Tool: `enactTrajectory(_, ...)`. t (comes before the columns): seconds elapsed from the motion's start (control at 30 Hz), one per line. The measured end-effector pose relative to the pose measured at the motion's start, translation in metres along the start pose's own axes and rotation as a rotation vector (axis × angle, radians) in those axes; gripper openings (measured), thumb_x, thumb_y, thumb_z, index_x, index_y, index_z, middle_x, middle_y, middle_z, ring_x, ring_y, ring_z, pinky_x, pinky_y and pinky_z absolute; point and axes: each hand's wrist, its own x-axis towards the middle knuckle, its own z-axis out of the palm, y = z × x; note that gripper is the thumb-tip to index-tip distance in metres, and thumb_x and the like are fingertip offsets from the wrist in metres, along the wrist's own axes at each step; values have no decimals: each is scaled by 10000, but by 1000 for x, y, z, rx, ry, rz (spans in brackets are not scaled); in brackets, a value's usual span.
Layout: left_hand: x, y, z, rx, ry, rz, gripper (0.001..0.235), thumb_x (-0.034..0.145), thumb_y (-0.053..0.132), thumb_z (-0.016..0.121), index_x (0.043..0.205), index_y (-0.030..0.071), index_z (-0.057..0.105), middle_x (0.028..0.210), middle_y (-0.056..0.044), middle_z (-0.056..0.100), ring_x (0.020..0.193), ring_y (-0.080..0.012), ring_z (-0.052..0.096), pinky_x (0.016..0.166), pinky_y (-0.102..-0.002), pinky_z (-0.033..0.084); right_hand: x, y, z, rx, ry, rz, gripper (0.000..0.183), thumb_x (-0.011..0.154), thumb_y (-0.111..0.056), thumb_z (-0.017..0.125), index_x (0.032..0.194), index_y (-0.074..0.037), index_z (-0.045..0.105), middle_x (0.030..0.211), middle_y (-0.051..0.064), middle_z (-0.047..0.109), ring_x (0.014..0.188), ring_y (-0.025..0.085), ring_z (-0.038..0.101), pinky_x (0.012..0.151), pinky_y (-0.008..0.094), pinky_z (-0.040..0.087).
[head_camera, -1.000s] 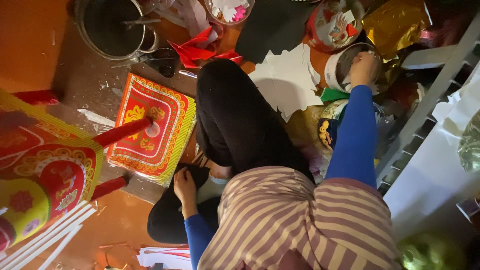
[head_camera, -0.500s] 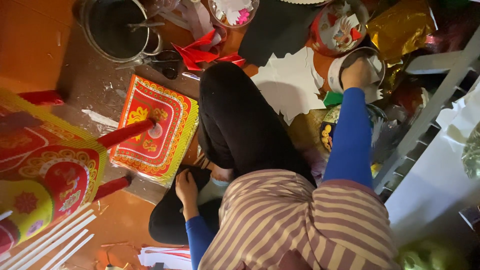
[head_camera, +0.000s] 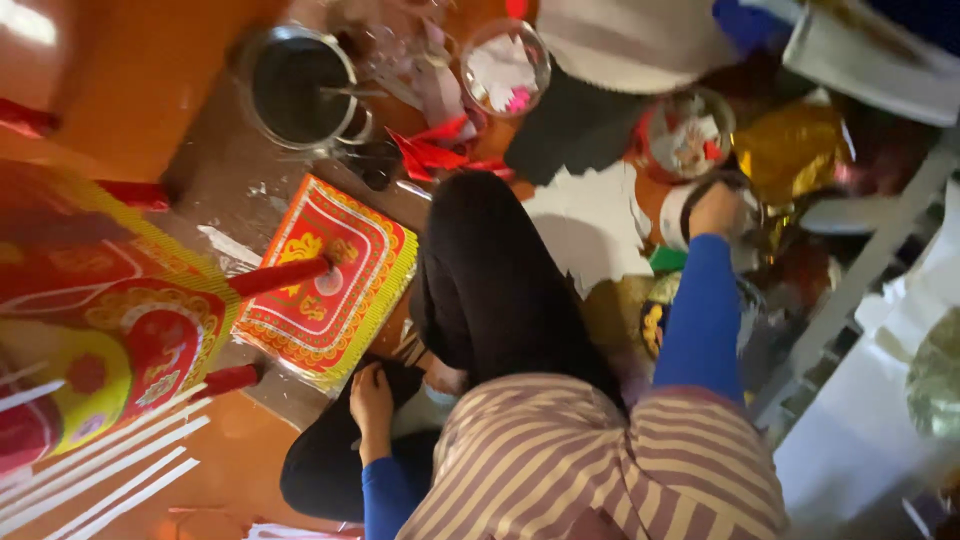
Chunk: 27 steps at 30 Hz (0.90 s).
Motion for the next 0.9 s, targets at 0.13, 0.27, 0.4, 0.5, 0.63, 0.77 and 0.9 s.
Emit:
enactTrajectory(0.13,1,9,-4,62,20,-57,227,1025,313,693,1211,230,793,1162,-46,743,1126,-310,759,966,-451,627,38,23,27,-138,-38,81,220,1082,-195,642,1222,-110,788,1138,155,827,1120,351,777,876,519,654)
enactTrajectory(0.27,0,11,-7,-50,-57,-120,286,1026,267,596,1217,178,789,1191,-111,768,1091,-394,728,930,-541,560,39,25,21,-239,136,-22,216,1031,-174,680,1105,-101,869,969,198,841,841,432,818,681,570,649)
enactTrajectory(0.4,2,9,-6,-29,-101,-164,312,1041,313,578,1250,205,782,1262,-77,755,1118,-388,726,913,-561,571,31,52,22,-47,245,-48,292,997,-129,646,1148,-149,895,988,248,822,868,514,773,747,616,600)
enactTrajectory(0.5,2,6,-4,-68,-55,-146,288,1039,310,573,1213,194,771,1186,-98,768,1112,-389,725,889,-588,567,41,83,37,359,521,-44,121,1057,-156,874,1089,-43,901,928,134,839,786,259,781,667,474,596)
enactTrajectory(0.63,1,0,4,-74,-11,-119,293,1038,328,589,1211,189,781,1164,-115,770,1062,-398,737,868,-577,574,34,95,28,515,457,18,187,977,-155,743,1054,-119,909,739,84,768,522,253,669,516,390,590)
enactTrajectory(0.77,3,1,3,-115,21,-106,264,1013,312,618,1184,194,781,1146,-85,777,1072,-367,738,862,-553,577,31,80,28,723,231,68,142,1073,-134,674,1041,-95,806,720,78,681,557,180,649,462,347,537)
enactTrajectory(0.9,6,10,1,-464,115,-45,200,981,174,664,1100,117,814,1076,-103,776,1003,-332,730,917,-441,554,5,-4,-10,776,208,-4,164,1099,-137,771,1261,-113,781,1057,83,799,730,169,736,574,305,606)
